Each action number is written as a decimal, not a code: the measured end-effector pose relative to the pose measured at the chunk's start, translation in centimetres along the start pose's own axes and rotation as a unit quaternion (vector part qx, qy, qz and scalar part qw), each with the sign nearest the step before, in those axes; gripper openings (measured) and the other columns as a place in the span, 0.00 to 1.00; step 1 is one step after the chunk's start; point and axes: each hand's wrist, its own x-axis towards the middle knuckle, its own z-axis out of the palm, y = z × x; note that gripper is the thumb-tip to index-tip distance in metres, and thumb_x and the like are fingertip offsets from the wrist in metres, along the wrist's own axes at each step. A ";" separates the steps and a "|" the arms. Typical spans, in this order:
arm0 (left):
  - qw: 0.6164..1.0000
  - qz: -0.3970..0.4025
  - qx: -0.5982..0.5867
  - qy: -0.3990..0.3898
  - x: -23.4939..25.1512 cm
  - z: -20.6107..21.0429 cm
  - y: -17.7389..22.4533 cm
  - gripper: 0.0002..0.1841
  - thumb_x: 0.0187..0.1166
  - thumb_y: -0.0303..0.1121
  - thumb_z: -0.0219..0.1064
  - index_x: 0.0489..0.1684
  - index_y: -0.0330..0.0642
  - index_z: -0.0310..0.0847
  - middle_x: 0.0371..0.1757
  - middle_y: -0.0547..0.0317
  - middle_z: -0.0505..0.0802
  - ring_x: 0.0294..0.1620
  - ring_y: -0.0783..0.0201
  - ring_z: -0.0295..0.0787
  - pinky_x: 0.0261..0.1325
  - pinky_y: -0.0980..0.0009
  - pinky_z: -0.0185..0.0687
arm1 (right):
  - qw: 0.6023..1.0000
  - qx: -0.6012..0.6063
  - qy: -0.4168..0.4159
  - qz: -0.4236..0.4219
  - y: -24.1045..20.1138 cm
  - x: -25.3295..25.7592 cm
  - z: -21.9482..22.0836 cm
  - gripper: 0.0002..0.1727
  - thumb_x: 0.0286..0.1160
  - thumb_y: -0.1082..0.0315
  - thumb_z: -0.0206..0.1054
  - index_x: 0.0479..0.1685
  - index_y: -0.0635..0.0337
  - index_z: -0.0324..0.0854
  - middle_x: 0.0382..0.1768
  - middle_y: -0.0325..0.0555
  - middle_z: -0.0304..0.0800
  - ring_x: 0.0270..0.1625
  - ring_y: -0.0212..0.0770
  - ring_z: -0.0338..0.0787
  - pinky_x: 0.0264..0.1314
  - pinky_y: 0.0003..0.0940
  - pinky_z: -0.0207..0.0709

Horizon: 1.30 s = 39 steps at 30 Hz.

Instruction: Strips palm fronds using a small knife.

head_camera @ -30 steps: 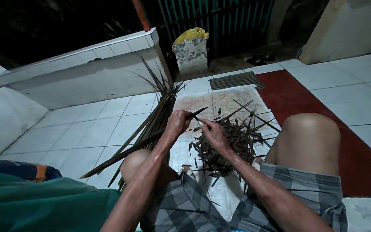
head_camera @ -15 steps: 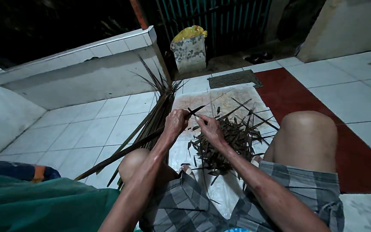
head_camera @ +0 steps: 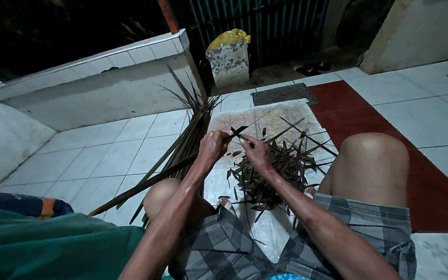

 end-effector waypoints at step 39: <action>0.994 0.023 0.106 -0.010 -0.4 -0.1 -0.3 0.08 0.85 0.36 0.67 0.42 0.48 0.92 0.38 0.45 0.94 0.43 0.40 0.92 0.43 0.39 0.83 | 0.999 -0.012 0.024 0.032 4.8 2.5 -4.1 0.23 0.90 0.46 0.57 0.69 0.47 0.86 0.48 0.59 0.92 0.46 0.63 0.90 0.47 0.69 0.79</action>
